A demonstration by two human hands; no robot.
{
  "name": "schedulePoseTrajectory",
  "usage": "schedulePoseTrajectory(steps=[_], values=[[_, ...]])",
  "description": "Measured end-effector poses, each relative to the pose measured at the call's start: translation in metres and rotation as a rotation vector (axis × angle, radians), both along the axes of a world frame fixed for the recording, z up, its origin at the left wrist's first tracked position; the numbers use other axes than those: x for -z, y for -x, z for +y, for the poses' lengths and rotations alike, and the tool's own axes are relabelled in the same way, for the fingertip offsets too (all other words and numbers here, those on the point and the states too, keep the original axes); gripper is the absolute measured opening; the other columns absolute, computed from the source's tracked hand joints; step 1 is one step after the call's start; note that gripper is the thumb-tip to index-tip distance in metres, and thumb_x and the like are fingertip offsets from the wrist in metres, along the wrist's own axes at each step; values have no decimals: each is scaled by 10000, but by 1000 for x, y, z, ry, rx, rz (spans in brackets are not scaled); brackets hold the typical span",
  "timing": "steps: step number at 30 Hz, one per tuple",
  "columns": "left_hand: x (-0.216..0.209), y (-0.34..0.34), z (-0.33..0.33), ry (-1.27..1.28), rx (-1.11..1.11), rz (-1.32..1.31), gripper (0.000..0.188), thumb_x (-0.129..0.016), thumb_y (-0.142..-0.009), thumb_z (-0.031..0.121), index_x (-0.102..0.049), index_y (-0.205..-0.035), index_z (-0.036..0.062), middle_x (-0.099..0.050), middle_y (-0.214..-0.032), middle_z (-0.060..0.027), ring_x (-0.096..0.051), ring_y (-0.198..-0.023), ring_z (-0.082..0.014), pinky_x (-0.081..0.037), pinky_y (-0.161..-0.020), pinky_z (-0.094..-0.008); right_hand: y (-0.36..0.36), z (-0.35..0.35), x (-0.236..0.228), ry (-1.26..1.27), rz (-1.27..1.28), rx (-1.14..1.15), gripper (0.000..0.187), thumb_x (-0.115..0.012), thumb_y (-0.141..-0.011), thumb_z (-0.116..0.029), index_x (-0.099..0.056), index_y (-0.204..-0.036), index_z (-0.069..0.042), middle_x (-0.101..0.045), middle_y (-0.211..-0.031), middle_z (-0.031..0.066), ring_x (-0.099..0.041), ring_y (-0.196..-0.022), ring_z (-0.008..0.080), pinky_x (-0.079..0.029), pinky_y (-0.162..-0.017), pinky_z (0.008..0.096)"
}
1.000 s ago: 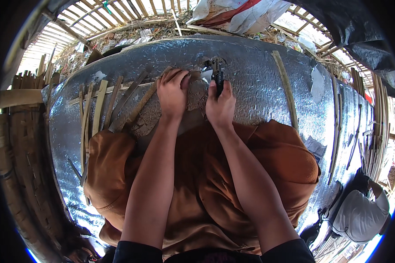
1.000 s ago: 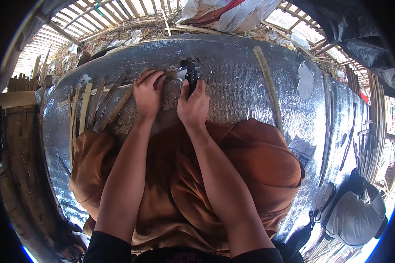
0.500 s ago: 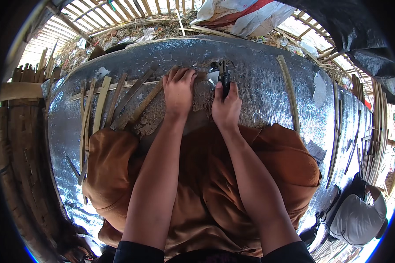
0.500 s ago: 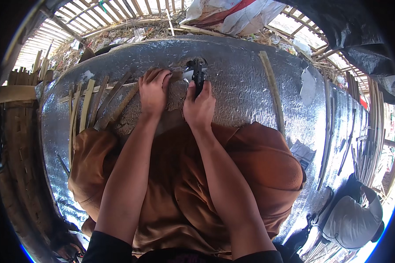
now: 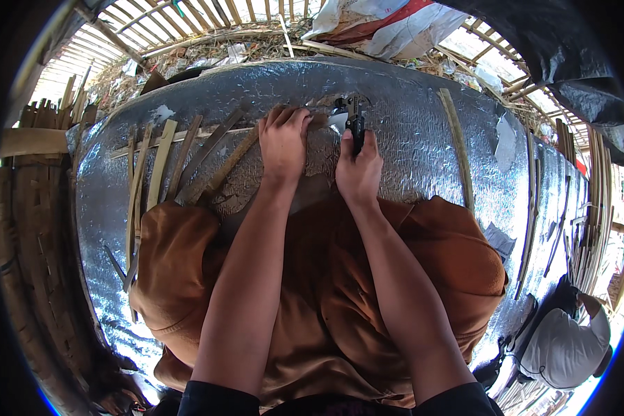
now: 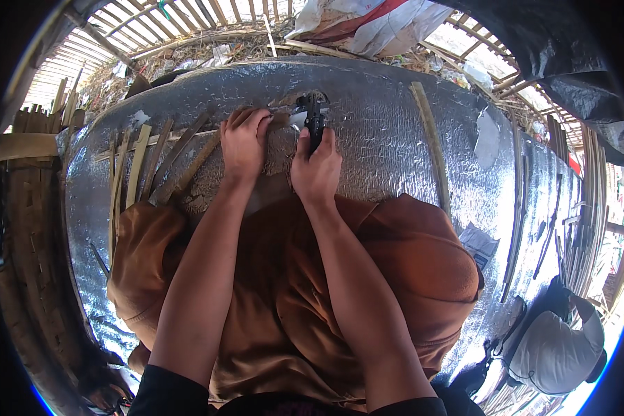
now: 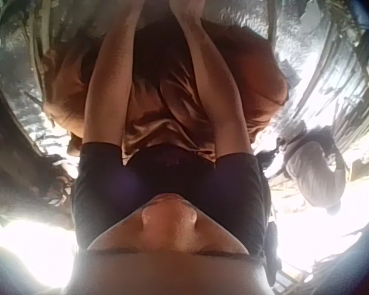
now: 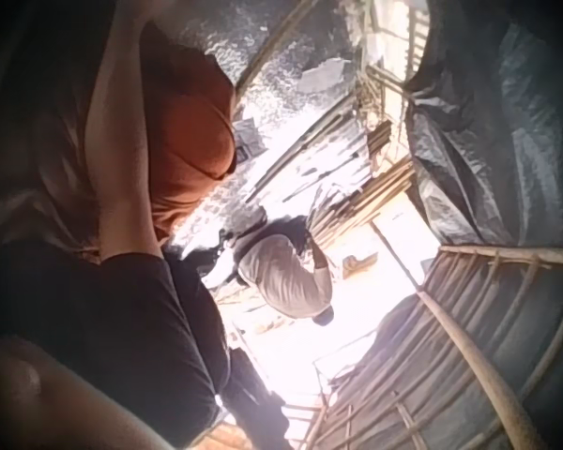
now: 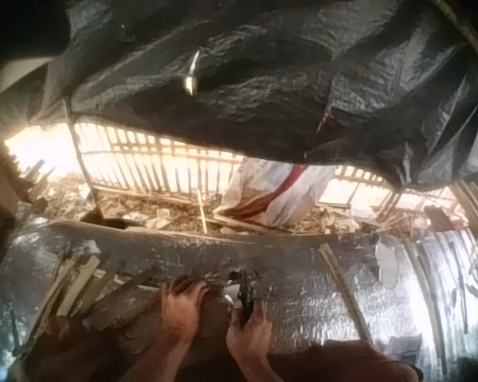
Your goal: The person uses a hammer to strike bamboo strips on a cloth-covered surface to clean them, then picks up and handles the strips to inspect them.
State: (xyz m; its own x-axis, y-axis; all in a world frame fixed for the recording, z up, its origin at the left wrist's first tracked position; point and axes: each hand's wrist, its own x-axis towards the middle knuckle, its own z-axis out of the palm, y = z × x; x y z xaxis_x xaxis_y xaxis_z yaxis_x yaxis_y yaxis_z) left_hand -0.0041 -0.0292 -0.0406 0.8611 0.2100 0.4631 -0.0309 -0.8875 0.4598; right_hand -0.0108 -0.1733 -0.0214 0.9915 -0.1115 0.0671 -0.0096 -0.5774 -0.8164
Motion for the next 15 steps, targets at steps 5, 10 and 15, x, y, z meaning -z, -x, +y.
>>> schedulePoseTrajectory(steps=[5,10,15], values=[[-3,-1,-1,1,11,-2,97,-682,-922,146,-729,-986,91,-734,-1000,-63,-662,-1000,-297,-466,-852,-439,-1,-1,3,-2,-33,12,309,-588,-1017,-285,-546,-1014,22,-669,-788,303,-667,-761,521,-487,-665,584],[-1,1,0,-10,4,-15,101,-681,-925,151,-721,-998,95,-723,-1024,-62,-657,-1012,-301,-458,-858,-439,0,-1,-1,14,24,-1,326,-584,-1017,-301,-546,-1016,22,-669,-788,301,-666,-773,522,-489,-670,582],[1,1,-1,4,12,-23,108,-679,-928,150,-715,-1017,101,-712,-1044,-58,-653,-1022,-300,-453,-869,-442,-2,-1,1,-7,26,-4,321,-585,-1016,-297,-546,-1012,22,-667,-787,302,-663,-776,525,-488,-671,584]])
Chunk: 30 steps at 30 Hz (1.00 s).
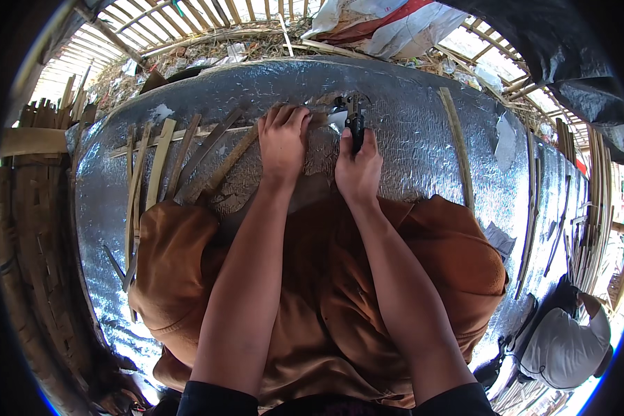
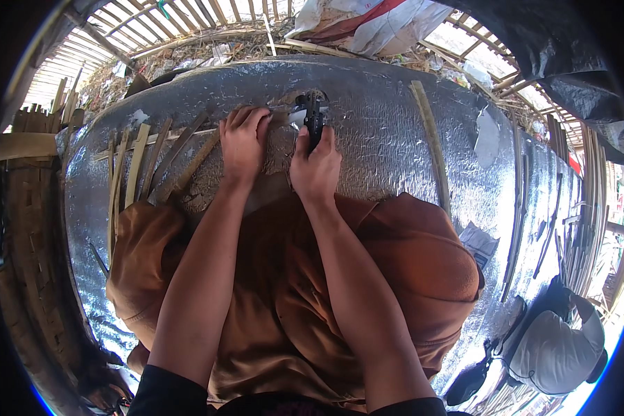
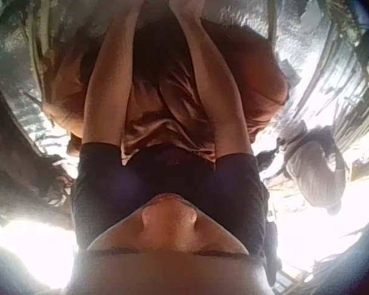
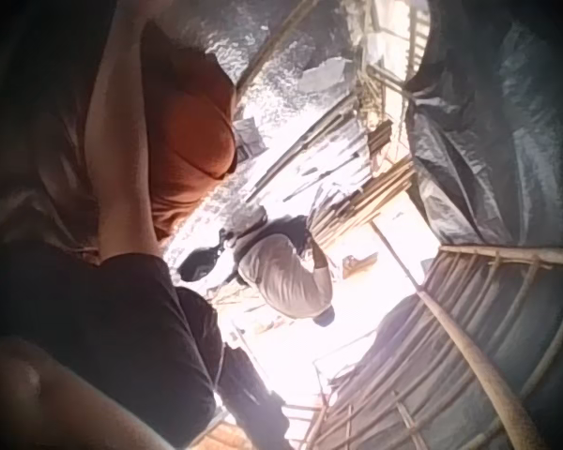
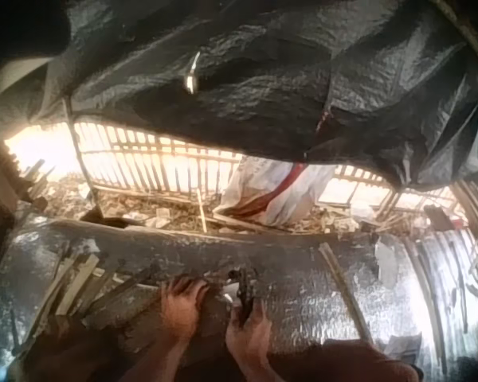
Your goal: The person uses a hammer to strike bamboo strips on a cloth-covered surface to clean them, then picks up and handles the strips to inspect them.
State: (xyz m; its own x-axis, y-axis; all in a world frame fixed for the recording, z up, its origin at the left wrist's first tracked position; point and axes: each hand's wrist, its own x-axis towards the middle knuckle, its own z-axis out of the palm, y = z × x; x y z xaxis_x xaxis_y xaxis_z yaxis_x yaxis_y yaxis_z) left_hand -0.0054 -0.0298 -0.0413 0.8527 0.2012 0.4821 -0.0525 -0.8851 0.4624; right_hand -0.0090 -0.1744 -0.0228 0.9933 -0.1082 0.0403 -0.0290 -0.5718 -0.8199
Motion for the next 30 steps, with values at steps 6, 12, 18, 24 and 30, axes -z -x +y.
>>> schedulePoseTrajectory(steps=[6,12,18,24,30], values=[[2,-1,-1,-12,-1,-14,115,-697,-900,136,-709,-1010,104,-700,-1042,-61,-643,-1032,-303,-450,-886,-450,0,1,-1,-10,-24,1,309,-583,-1016,-286,-537,-997,19,-664,-766,295,-665,-750,517,-489,-647,575],[0,1,-3,-8,0,-13,159,-723,-870,137,-712,-1024,100,-701,-1048,-72,-645,-1033,-309,-458,-886,-448,0,0,2,-28,-63,-16,306,-583,-1015,-284,-528,-987,16,-665,-752,282,-673,-735,500,-497,-636,563],[1,1,-4,1,-4,-21,145,-712,-880,149,-714,-1015,96,-696,-1054,-74,-635,-1058,-313,-452,-911,-463,-1,-1,3,-27,-13,-19,313,-583,-1014,-290,-529,-1008,17,-663,-756,287,-668,-746,512,-497,-649,570],[1,1,-3,12,-11,-17,125,-703,-899,151,-713,-1009,94,-699,-1041,-68,-640,-1032,-308,-451,-902,-454,0,0,1,-14,11,-17,314,-583,-1015,-291,-530,-1018,19,-665,-763,287,-667,-748,516,-496,-655,575],[3,-1,-3,26,-12,-40,102,-686,-928,152,-692,-1009,89,-701,-975,-77,-647,-985,-311,-448,-872,-451,-2,0,2,-3,-20,-13,317,-590,-1015,-291,-539,-1015,22,-670,-775,285,-673,-754,507,-500,-654,570]])
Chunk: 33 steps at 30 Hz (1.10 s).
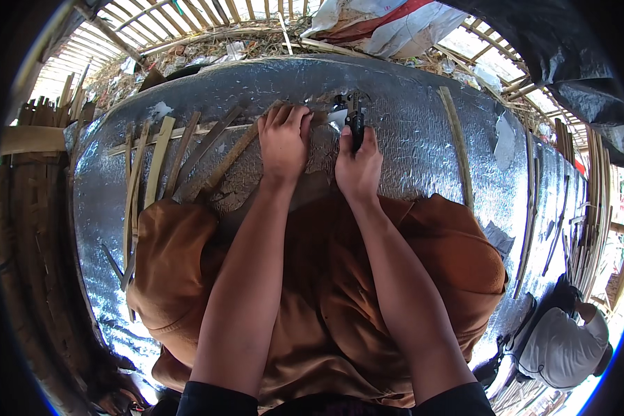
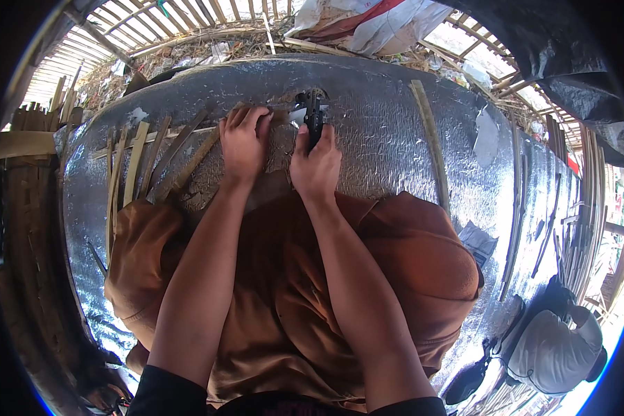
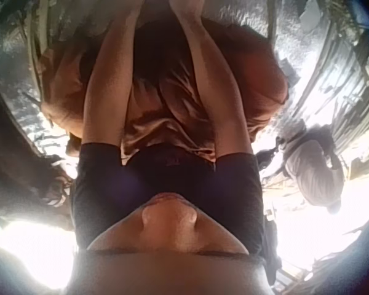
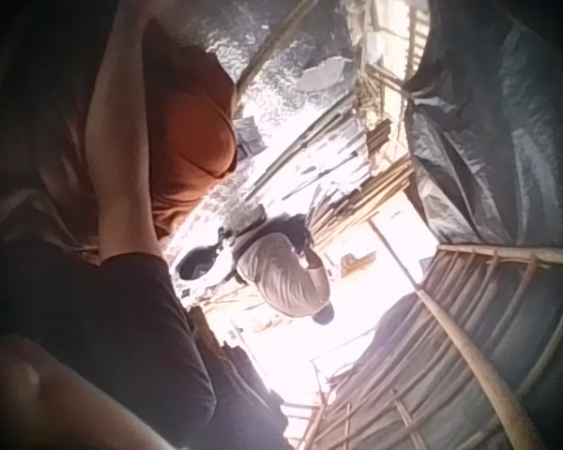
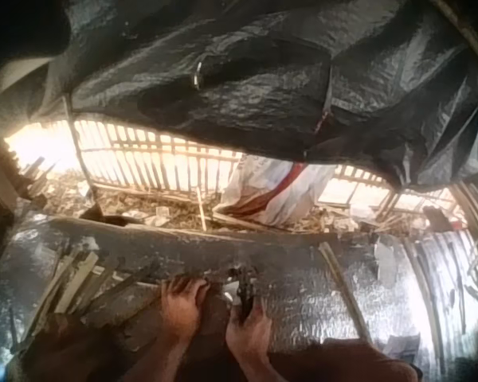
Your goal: The person uses a hammer to strike bamboo strips on a cloth-covered surface to clean them, then picks up and handles the strips to inspect them.
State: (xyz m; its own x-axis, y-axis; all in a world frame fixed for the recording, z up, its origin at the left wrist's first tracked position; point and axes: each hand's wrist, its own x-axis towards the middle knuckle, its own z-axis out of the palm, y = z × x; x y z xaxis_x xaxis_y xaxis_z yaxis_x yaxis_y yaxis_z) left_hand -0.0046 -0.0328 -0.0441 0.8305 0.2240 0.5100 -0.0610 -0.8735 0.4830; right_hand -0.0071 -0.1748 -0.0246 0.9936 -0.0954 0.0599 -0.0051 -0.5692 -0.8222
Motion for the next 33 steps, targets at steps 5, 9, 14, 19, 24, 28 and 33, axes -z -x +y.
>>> schedulePoseTrajectory(steps=[5,9,14,19,24,28,33], values=[[-1,2,0,6,2,29,94,-695,-926,149,-658,-985,85,-693,-941,-92,-645,-958,-323,-447,-845,-451,1,1,1,6,-3,8,310,-591,-1013,-282,-548,-1001,25,-672,-781,286,-674,-756,505,-502,-659,567],[-1,1,-1,9,0,21,81,-689,-928,140,-640,-957,82,-687,-926,-98,-643,-957,-328,-444,-848,-456,0,0,2,-3,-14,-3,308,-588,-1011,-276,-551,-1003,29,-672,-783,289,-674,-762,506,-504,-671,565],[-4,1,-3,-14,-3,55,74,-673,-930,123,-613,-944,82,-683,-923,-102,-641,-963,-331,-441,-852,-462,-1,-1,1,-6,-8,-5,315,-589,-1009,-278,-553,-1008,34,-672,-787,293,-675,-760,505,-505,-669,565],[-2,2,-3,-32,-15,65,88,-664,-930,122,-581,-933,90,-676,-910,-103,-637,-963,-337,-436,-854,-472,0,0,2,-3,-9,-5,314,-592,-1009,-277,-551,-1016,35,-677,-799,295,-678,-749,500,-509,-654,560],[-1,2,-2,-22,-15,57,83,-663,-931,124,-586,-935,90,-668,-911,-104,-631,-964,-336,-435,-854,-473,1,-1,2,-3,-12,-9,314,-592,-1009,-276,-553,-1017,35,-682,-809,296,-683,-760,496,-513,-661,557],[-2,1,-2,-3,-4,43,72,-663,-930,123,-605,-957,89,-664,-936,-104,-625,-976,-332,-436,-852,-466,-1,0,4,-21,-42,5,315,-603,-1001,-279,-556,-1008,33,-682,-798,289,-685,-762,492,-517,-670,552],[-2,1,-1,-16,-9,46,91,-676,-916,122,-619,-979,90,-660,-945,-98,-623,-974,-332,-436,-848,-465,0,1,1,-26,-16,9,328,-618,-992,-292,-557,-1003,30,-683,-787,283,-685,-754,494,-519,-675,549]])
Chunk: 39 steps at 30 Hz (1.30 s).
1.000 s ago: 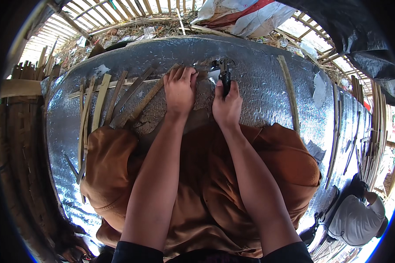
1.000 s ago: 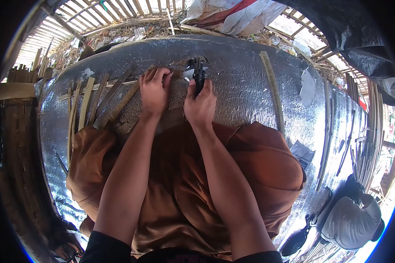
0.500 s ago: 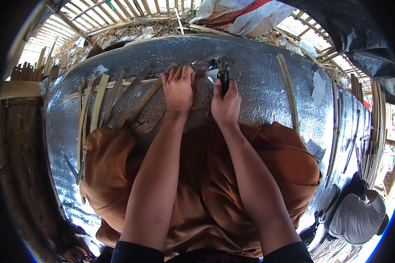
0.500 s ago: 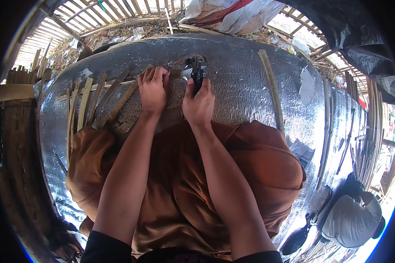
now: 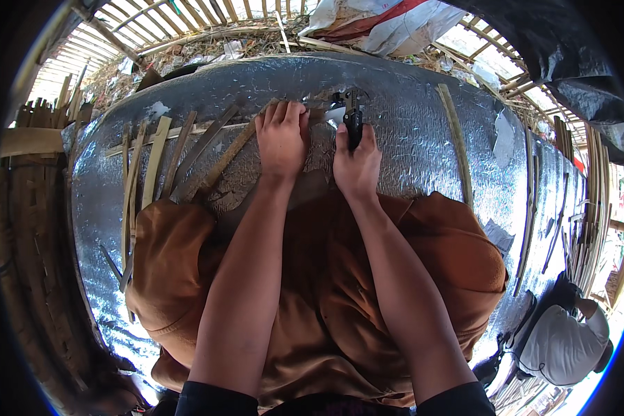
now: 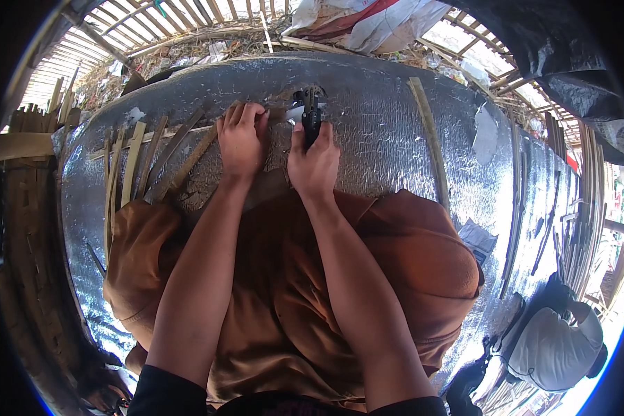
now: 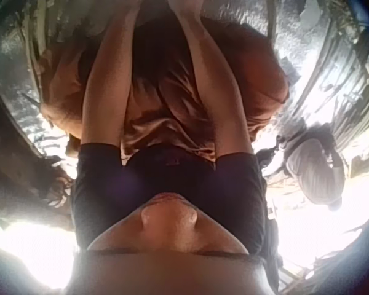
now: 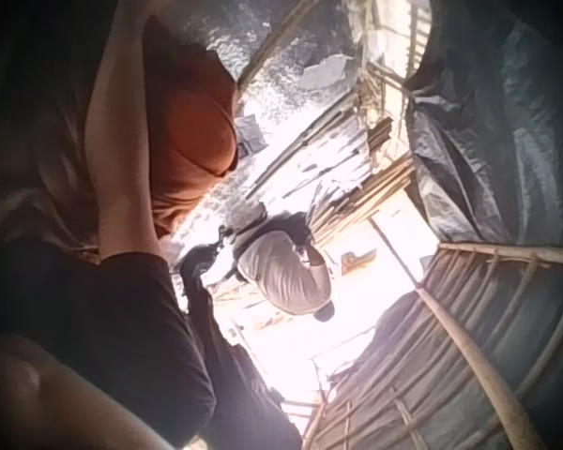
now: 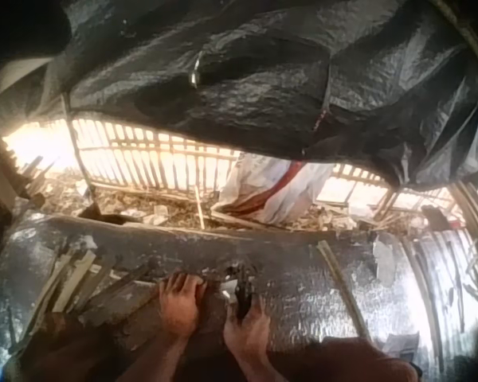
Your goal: The person uses a hammer to strike bamboo strips on a cloth-covered surface to clean them, then picks up and handles the strips to inspect them.
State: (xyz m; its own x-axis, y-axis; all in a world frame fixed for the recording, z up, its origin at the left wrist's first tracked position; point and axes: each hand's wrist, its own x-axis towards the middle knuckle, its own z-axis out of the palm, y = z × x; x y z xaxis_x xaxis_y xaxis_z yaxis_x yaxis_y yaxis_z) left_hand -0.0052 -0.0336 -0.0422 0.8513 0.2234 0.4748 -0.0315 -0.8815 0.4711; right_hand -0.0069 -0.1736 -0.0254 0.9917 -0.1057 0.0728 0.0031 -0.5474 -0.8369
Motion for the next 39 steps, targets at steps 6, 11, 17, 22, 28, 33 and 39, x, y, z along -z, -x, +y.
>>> schedulePoseTrajectory(steps=[6,11,17,22,28,33,39], values=[[0,-1,-1,-45,-9,-37,117,-698,-895,131,-629,-981,91,-661,-939,-98,-626,-964,-328,-437,-843,-460,0,-1,1,-12,-9,-14,335,-637,-980,-293,-540,-985,28,-683,-782,281,-685,-754,495,-518,-662,550],[-2,0,-1,-14,-3,-18,116,-702,-893,145,-636,-972,91,-662,-936,-99,-629,-962,-326,-439,-840,-456,-1,-2,3,-16,-16,-15,336,-645,-976,-291,-533,-991,26,-682,-779,283,-685,-747,494,-517,-652,551],[-2,0,-1,-21,-4,-20,137,-708,-880,162,-643,-977,89,-666,-947,-96,-632,-962,-323,-441,-837,-457,-1,-1,3,-1,-35,-20,329,-653,-970,-280,-531,-996,24,-681,-769,283,-687,-737,491,-520,-633,548],[-2,-1,-1,-23,-5,-26,133,-703,-882,157,-641,-977,86,-664,-946,-99,-631,-961,-326,-441,-837,-460,-1,-1,3,21,-50,-21,331,-656,-966,-278,-532,-1009,26,-679,-761,286,-685,-728,496,-518,-619,554],[-3,0,-1,-34,-7,-28,129,-701,-885,157,-637,-972,86,-660,-942,-110,-632,-955,-332,-442,-834,-462,-1,-2,2,33,-50,-27,338,-659,-965,-281,-530,-1019,27,-682,-764,282,-688,-731,491,-520,-626,551],[-2,0,-1,-28,-9,-18,129,-701,-876,153,-637,-969,89,-657,-944,-108,-630,-960,-334,-442,-833,-463,-1,-2,2,12,-47,-31,339,-660,-965,-282,-533,-1015,29,-682,-770,280,-691,-735,487,-523,-628,543],[-2,0,-1,-27,-7,-19,129,-693,-861,134,-638,-969,92,-654,-946,-106,-629,-965,-334,-442,-836,-464,-1,-1,4,-4,-46,-27,338,-664,-962,-281,-535,-1015,28,-681,-770,279,-692,-735,485,-524,-628,539]])
